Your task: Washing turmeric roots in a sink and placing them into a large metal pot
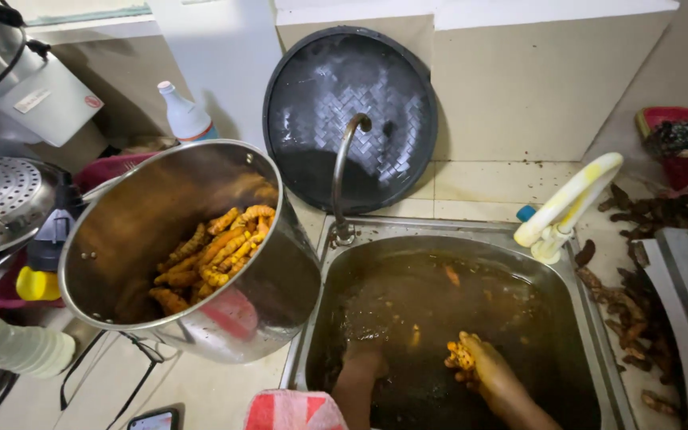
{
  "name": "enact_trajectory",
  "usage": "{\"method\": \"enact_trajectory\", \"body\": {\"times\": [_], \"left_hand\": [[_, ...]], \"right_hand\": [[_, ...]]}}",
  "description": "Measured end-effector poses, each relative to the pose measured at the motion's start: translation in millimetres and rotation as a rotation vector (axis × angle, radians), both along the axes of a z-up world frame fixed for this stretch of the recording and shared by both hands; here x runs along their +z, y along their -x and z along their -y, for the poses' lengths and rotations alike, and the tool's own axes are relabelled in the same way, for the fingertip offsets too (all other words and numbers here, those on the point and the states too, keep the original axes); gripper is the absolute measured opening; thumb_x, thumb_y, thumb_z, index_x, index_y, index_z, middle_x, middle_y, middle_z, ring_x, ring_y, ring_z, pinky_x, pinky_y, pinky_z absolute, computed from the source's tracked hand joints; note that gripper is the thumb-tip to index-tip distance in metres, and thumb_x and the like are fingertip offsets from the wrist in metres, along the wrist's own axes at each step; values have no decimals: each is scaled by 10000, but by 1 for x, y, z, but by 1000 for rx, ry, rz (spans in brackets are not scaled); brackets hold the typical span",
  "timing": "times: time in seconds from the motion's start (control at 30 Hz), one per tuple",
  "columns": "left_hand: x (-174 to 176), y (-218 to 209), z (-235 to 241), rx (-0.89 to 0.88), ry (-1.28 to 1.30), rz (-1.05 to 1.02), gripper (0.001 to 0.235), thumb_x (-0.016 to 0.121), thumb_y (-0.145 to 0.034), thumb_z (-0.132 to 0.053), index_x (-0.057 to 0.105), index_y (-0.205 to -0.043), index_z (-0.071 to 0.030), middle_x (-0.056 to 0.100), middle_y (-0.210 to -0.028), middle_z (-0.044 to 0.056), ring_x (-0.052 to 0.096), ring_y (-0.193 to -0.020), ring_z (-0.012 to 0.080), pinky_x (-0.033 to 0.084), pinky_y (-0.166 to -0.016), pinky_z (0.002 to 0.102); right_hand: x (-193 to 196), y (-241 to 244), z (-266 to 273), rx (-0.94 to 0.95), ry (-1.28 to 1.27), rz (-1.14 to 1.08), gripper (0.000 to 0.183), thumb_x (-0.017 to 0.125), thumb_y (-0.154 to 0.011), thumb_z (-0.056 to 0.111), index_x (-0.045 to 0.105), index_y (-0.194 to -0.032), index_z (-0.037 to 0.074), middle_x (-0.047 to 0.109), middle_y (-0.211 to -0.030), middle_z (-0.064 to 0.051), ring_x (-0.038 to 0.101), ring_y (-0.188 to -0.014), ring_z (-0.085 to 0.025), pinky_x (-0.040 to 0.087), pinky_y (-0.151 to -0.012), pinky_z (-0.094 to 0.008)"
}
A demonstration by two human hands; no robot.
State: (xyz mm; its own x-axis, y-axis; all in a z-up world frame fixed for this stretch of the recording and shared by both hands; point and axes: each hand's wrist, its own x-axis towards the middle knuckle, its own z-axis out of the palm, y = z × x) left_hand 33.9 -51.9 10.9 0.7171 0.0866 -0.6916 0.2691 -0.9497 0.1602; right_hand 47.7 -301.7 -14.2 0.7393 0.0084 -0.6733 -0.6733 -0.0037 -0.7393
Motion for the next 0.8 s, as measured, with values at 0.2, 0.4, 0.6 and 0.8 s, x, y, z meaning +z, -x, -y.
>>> {"method": "enact_trajectory", "body": {"times": [0.2,0.4,0.6,0.8], "left_hand": [[-73,-17,-11,81,364,147,707,755,-725,-537,544,-1344,-268,682,-1274,120,655,-1146,342,505,-955,432],[-124,-32,3,276,673,167,445,756,-854,-463,740,-1244,-250,744,-1056,-43,620,-850,79,492,-714,272],[-102,-27,3,302,1139,-243,354,570,-974,-311,699,-1210,-82,750,-1142,159,743,-881,367,575,-643,423],[17,7,-40,135,224,395,629,629,-788,-656,657,-1336,-349,307,-1503,191,333,-1329,492,415,-1063,572]], "right_hand": [[24,6,-11,86,70,48,413,552,-957,480,737,-1048,123,825,-848,-153,608,-514,-229,364,-473,-288],[5,-2,-4,140,134,94,451,536,-988,460,788,-1027,87,824,-828,-147,614,-504,-227,363,-450,-285],[12,1,-3,226,182,177,428,569,-1007,411,760,-1050,31,857,-1038,-204,707,-691,-315,453,-573,-368],[-7,-13,48,260,944,285,669,692,-886,606,750,-1137,-12,810,-1073,-246,773,-944,-458,559,-789,-499]]}}
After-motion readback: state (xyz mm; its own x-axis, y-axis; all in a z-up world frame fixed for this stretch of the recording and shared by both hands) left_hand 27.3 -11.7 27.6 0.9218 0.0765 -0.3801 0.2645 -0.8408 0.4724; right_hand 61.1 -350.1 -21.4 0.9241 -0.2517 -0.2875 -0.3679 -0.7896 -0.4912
